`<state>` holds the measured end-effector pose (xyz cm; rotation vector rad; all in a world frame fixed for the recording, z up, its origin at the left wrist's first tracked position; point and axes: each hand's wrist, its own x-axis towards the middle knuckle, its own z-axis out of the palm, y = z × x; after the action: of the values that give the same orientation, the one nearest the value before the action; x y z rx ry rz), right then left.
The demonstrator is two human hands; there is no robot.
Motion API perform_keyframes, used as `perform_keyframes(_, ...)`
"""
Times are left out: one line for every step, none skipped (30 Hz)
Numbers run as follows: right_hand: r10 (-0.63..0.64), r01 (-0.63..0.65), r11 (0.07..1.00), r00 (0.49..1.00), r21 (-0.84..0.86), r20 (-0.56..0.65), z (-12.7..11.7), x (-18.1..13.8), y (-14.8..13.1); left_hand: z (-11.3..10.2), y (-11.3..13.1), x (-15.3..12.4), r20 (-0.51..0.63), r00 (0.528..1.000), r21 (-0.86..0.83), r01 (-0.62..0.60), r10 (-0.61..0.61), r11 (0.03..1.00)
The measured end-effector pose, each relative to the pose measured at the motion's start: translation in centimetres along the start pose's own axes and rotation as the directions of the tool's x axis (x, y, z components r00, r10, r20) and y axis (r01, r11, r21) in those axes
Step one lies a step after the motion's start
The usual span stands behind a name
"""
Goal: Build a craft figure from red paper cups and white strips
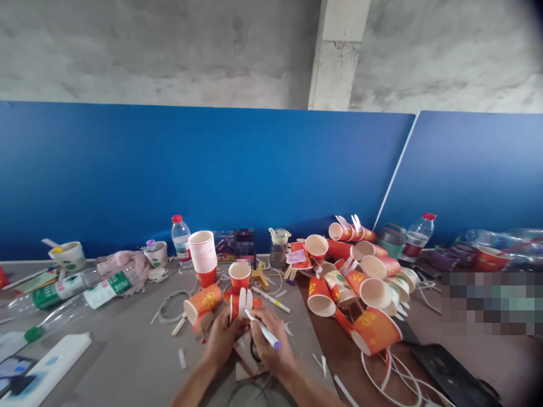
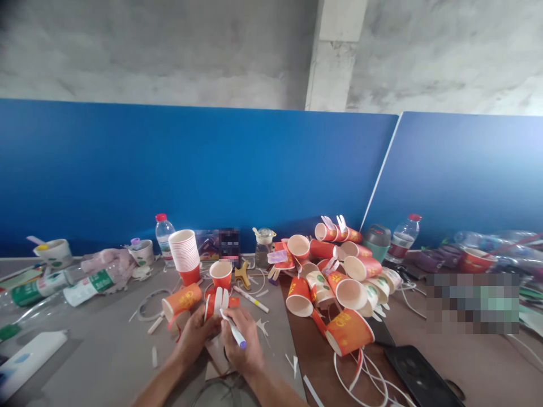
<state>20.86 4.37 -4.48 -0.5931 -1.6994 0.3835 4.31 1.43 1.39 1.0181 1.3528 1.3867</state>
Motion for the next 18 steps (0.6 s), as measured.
perform_keyframes(0.0,0.0,1.0,1.0,-0.008,0.004,0.0,0.1,-0.1,0.0,-0.1,0.0,-0.006,1.0,-0.004,-0.001,0.001,1.0)
perform_keyframes(0.0,0.0,1.0,1.0,-0.017,0.013,0.0,0.2,-0.2,0.0,-0.2,0.0,-0.012,1.0,-0.001,-0.006,0.006,1.0)
perform_keyframes(0.0,0.0,1.0,1.0,-0.024,0.025,0.0,0.3,-0.3,0.0,-0.4,0.1,-0.014,1.0,0.006,-0.015,0.015,1.0)
perform_keyframes(0.0,0.001,1.0,0.999,-0.031,0.039,0.0,0.3,-0.4,-0.1,-0.6,0.1,-0.01,1.0,0.015,-0.023,0.024,1.0)
perform_keyframes(0.0,0.002,0.999,0.999,-0.037,0.047,0.0,0.4,-0.4,-0.2,-0.7,0.2,-0.005,1.0,0.021,-0.028,0.028,0.999)
perform_keyframes(0.0,0.002,0.999,0.999,-0.043,0.045,-0.1,0.4,-0.4,-0.3,-0.9,0.3,0.001,1.0,0.024,-0.029,0.029,0.999)
perform_keyframes(-0.001,0.003,0.999,0.999,-0.049,0.032,-0.1,0.4,-0.4,-0.4,-1.1,0.4,0.004,1.0,0.025,-0.027,0.027,0.999)
perform_keyframes(-0.003,0.004,0.999,1.0,-0.052,0.011,-0.1,0.4,-0.3,-0.5,-1.2,0.5,0.005,1.0,0.024,-0.025,0.025,0.999)
perform_keyframes(-0.006,0.005,0.999,1.0,-0.054,-0.01,-0.2,0.4,-0.3,-0.5,-1.3,0.5,0.005,1.0,0.02,-0.024,0.024,1.0)
perform_keyframes(-0.005,0.004,0.998,1.0,-0.057,-0.025,-0.2,0.3,-0.2,-0.5,-1.3,0.5,0.007,1.0,0.016,-0.024,0.024,1.0)
perform_keyframes(-0.006,0.004,0.998,1.0,-0.058,-0.029,-0.2,0.3,-0.2,-0.6,-1.3,0.6,0.01,1.0,0.011,-0.025,0.024,1.0)
perform_keyframes(-0.003,0.002,0.998,1.0,-0.06,-0.016,-0.2,0.3,-0.2,-0.6,-1.3,0.6,0.014,1.0,0.006,-0.024,0.024,1.0)
perform_keyframes(0.003,-0.003,0.998,1.0,-0.063,0.007,-0.2,0.3,-0.2,-0.6,-1.2,0.6,0.018,1.0,0.003,-0.019,0.019,1.0)
perform_keyframes(0.011,-0.008,0.998,0.999,-0.065,0.033,-0.2,0.3,-0.2,-0.6,-1.1,0.6,0.022,1.0,0.003,-0.011,0.011,1.0)
perform_keyframes(0.019,-0.015,0.998,0.998,-0.066,0.053,-0.2,0.3,-0.2,-0.5,-1.0,0.5,0.025,1.0,0.004,-0.001,0.001,1.0)
perform_keyframes(0.028,-0.023,0.998,0.998,-0.067,0.061,-0.2,0.3,-0.2,-0.5,-0.9,0.5,0.025,1.0,0.004,0.011,-0.011,1.0)
perform_keyframes(0.035,-0.032,0.997,0.998,-0.066,0.057,-0.2,0.3,-0.2,-0.5,-0.8,0.5,0.024,0.999,0.002,0.023,-0.023,1.0)
perform_keyframes(0.042,-0.039,0.997,0.998,-0.066,0.043,-0.3,0.3,-0.2,-0.5,-0.8,0.5,0.022,0.999,-0.002,0.032,-0.032,0.999)
